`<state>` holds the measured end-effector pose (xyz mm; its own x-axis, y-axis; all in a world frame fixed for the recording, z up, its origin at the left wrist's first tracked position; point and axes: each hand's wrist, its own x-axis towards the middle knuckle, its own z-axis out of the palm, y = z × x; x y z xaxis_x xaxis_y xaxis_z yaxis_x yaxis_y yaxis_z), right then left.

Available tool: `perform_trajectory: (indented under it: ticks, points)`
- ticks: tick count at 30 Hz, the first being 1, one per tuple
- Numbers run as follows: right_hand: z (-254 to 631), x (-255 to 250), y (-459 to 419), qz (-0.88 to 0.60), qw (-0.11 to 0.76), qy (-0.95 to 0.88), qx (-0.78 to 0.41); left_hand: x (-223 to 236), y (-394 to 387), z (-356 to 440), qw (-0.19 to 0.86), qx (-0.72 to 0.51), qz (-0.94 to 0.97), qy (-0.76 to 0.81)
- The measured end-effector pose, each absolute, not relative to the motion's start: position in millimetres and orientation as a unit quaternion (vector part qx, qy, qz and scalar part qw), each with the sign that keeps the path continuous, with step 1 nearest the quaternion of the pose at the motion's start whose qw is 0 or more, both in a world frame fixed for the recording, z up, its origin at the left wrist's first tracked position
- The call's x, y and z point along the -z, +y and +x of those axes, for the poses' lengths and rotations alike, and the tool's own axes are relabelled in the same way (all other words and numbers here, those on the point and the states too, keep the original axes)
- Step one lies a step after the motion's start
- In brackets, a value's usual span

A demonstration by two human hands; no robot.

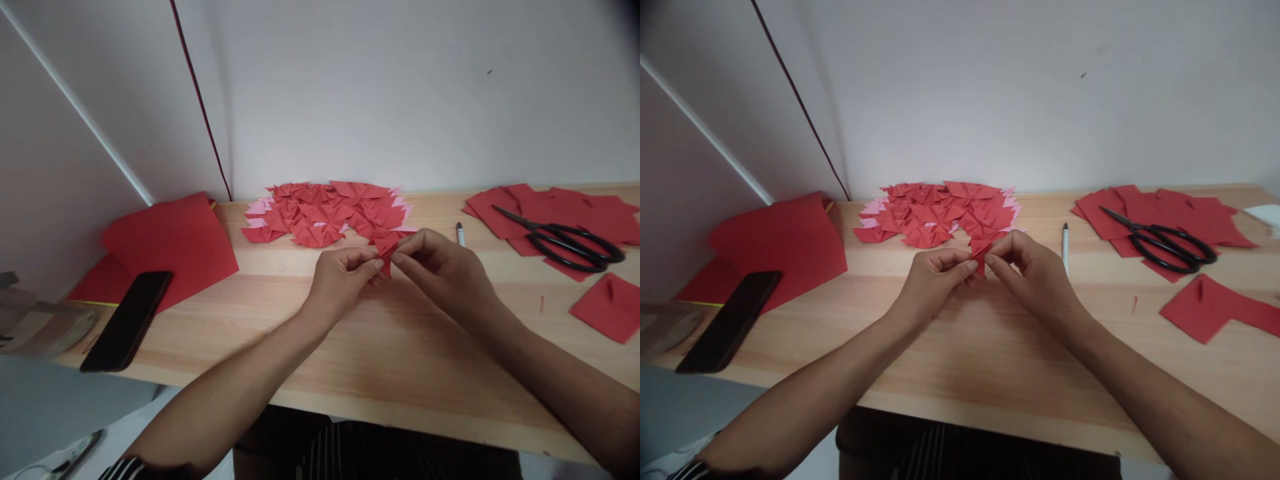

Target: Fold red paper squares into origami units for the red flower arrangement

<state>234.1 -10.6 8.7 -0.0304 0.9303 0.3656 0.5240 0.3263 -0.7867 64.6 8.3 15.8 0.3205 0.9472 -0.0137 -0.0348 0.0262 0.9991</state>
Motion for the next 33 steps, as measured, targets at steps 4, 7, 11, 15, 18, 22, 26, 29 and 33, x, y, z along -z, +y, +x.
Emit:
perform_trajectory:
  ticks: [4,7,11,15,18,22,26,29,33]
  points:
    - [231.0,-10.3,-11.2,-0.535,0.447,-0.674,-0.245,-14.2,7.8,65.8,0.579,-0.427,0.559,0.413]
    - [229.3,-9.7,-12.0,-0.535,0.450,-0.670,-0.249,-11.2,7.4,66.9,0.570,-0.434,0.561,0.415]
    - [228.1,-6.6,-11.8,-0.512,0.473,-0.653,-0.297,-8.1,6.5,68.7,0.557,-0.438,0.571,0.415]
    - [227.3,-5.5,-9.1,-0.493,0.491,-0.626,-0.351,-7.2,6.5,69.3,0.551,-0.437,0.569,0.426]
    - [227.9,-7.1,-6.6,-0.505,0.486,-0.599,-0.388,-7.0,7.6,68.4,0.539,-0.450,0.566,0.432]
    - [230.3,-9.8,-5.6,-0.525,0.396,-0.646,-0.388,-7.1,9.1,67.5,0.552,-0.454,0.558,0.423]
    - [232.9,-11.3,-5.4,-0.485,0.351,-0.702,-0.385,-7.1,9.9,67.9,0.607,-0.429,0.542,0.391]
    - [235.4,-10.7,-4.5,-0.472,0.356,-0.691,-0.416,-5.9,10.1,67.4,0.655,-0.410,0.524,0.357]
    - [235.7,-9.6,-4.6,-0.458,0.373,-0.668,-0.452,-4.8,9.1,65.7,0.670,-0.396,0.531,0.334]
